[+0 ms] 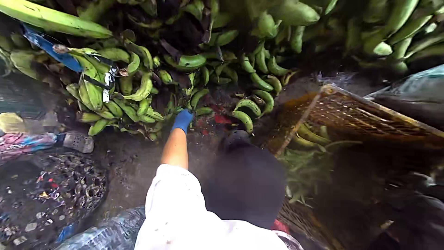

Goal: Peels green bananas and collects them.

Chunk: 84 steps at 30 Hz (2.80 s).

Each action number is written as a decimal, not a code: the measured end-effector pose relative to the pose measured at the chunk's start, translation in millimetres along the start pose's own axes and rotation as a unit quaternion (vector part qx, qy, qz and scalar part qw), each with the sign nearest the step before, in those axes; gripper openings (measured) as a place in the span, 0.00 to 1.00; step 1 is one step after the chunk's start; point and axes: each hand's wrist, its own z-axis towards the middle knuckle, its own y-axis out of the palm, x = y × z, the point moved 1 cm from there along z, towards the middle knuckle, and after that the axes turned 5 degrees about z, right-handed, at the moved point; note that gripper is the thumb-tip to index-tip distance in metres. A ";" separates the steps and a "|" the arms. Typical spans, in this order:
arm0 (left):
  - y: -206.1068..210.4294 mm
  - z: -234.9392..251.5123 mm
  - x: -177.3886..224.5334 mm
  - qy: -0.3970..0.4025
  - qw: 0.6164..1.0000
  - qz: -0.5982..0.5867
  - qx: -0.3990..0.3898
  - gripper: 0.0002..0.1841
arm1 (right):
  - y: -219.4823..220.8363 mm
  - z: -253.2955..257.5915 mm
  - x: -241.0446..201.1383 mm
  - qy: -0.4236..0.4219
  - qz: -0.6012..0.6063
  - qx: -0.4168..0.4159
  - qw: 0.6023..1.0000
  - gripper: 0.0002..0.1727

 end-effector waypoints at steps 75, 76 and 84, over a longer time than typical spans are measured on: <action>-14.5 -334.7 257.1 0.554 0.527 -0.568 -0.306 0.26 | -21.5 -59.2 58.0 0.136 0.008 -0.114 0.984 0.24; -15.2 -330.4 263.7 0.545 0.515 -0.579 -0.321 0.24 | -21.9 -60.9 44.3 0.114 0.033 -0.105 0.987 0.24; -11.1 -344.6 285.8 0.530 0.614 -0.573 -0.117 0.23 | -5.4 -68.4 -14.4 -0.215 -0.050 -0.041 0.974 0.25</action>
